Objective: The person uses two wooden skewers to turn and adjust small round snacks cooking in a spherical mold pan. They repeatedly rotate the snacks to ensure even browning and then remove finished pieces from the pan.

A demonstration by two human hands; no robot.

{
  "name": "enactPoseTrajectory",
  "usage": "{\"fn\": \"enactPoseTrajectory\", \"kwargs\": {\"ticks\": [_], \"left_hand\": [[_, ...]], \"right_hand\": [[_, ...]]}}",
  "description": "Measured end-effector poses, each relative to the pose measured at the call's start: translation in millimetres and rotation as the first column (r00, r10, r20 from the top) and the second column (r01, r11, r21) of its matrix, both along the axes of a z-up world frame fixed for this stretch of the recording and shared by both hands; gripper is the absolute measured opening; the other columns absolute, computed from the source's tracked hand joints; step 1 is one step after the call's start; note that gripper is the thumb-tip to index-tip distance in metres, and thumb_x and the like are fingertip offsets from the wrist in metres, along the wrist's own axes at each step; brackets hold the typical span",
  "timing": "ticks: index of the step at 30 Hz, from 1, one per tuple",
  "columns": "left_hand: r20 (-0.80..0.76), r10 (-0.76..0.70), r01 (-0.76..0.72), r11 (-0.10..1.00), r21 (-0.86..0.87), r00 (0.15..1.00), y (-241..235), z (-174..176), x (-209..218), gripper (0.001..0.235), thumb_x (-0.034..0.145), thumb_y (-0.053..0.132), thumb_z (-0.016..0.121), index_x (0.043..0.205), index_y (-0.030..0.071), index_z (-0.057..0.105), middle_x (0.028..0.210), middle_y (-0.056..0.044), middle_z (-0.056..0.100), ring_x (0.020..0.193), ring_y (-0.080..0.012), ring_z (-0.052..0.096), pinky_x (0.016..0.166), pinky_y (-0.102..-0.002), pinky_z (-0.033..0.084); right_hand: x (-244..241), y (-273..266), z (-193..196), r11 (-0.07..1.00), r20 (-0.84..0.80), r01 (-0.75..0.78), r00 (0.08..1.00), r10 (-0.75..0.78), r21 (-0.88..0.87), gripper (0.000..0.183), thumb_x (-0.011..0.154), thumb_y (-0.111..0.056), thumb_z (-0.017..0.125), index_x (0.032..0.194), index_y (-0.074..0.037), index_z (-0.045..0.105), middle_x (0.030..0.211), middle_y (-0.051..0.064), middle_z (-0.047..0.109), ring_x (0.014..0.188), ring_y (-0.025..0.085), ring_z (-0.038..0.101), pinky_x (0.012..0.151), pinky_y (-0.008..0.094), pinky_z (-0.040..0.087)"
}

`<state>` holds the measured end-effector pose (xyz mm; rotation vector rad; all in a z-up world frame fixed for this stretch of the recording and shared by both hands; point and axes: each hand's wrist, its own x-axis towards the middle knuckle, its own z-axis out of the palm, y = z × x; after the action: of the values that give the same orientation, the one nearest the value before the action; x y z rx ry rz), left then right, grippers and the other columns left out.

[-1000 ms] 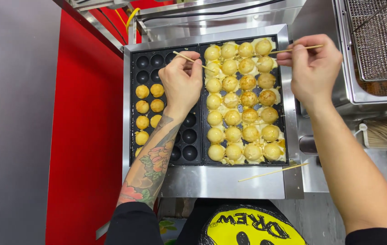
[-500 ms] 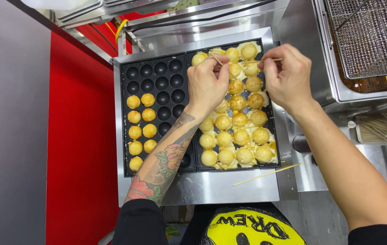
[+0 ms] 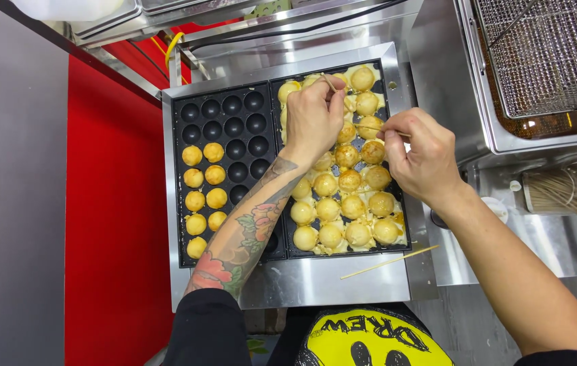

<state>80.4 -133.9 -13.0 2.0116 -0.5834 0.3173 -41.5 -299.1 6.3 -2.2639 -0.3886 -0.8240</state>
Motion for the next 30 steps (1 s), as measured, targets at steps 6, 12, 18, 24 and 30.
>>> {"fn": "enactPoseTrajectory", "kwargs": {"ticks": [6, 12, 18, 24, 30], "left_hand": [[-0.022, 0.016, -0.018, 0.999, -0.05, 1.0, 0.5, 8.4, -3.9, 0.008, 0.09, 0.007, 0.069, 0.093, 0.001, 0.074, 0.074, -0.012, 0.075, 0.064, -0.019, 0.077, 0.062, -0.029, 0.06], [0.023, 0.048, -0.045, 0.991, -0.127, 0.999, 1.9, 11.6, 9.4, 0.007, 0.091, 0.007, 0.07, 0.094, 0.002, 0.073, 0.077, -0.011, 0.077, 0.069, -0.0173, 0.079, 0.066, -0.029, 0.062], [-0.008, 0.095, -0.095, 0.995, -0.03, 0.995, -13.0, 1.0, 33.8, 0.006, 0.087, 0.006, 0.071, 0.09, 0.003, 0.074, 0.071, -0.012, 0.075, 0.063, -0.0217, 0.077, 0.061, -0.031, 0.059], [0.032, 0.114, -0.111, 0.992, -0.063, 0.993, -21.1, -14.2, 48.3, 0.006, 0.087, 0.005, 0.071, 0.091, 0.003, 0.075, 0.071, -0.014, 0.075, 0.064, -0.0242, 0.077, 0.062, -0.033, 0.058], [0.033, 0.083, -0.08, 0.992, -0.103, 0.996, -12.9, -3.3, 44.8, 0.007, 0.088, 0.006, 0.071, 0.092, 0.003, 0.075, 0.072, -0.012, 0.076, 0.064, -0.0216, 0.077, 0.061, -0.031, 0.059]], "right_hand": [[8.0, -29.8, -9.8, 0.985, 0.058, 0.067, 0.995, -0.077, 0.158, 0.009, 0.107, 0.012, 0.057, 0.106, 0.005, 0.061, 0.102, 0.017, 0.066, 0.085, 0.021, 0.075, 0.074, 0.029, 0.064], [22.0, -42.4, -14.4, 0.981, -0.019, 0.113, 0.994, -0.112, 0.16, 0.009, 0.106, 0.011, 0.057, 0.102, 0.006, 0.062, 0.097, 0.015, 0.066, 0.088, 0.022, 0.077, 0.073, 0.031, 0.063], [63.1, -20.7, -5.9, 0.989, 0.078, 0.032, 0.996, -0.043, 0.144, 0.011, 0.107, 0.011, 0.058, 0.102, 0.004, 0.065, 0.101, 0.015, 0.068, 0.091, 0.022, 0.076, 0.076, 0.03, 0.066], [79.2, -11.3, -21.7, 0.998, 0.081, -0.001, 0.997, -0.004, 0.064, 0.008, 0.098, 0.01, 0.064, 0.098, 0.003, 0.061, 0.094, 0.016, 0.067, 0.081, 0.03, 0.069, 0.07, 0.038, 0.055], [47.5, -8.1, -13.6, 0.999, 0.078, -0.035, 0.996, 0.032, 0.038, 0.008, 0.096, 0.01, 0.063, 0.099, 0.002, 0.06, 0.096, 0.017, 0.066, 0.085, 0.031, 0.069, 0.073, 0.039, 0.056]]}}
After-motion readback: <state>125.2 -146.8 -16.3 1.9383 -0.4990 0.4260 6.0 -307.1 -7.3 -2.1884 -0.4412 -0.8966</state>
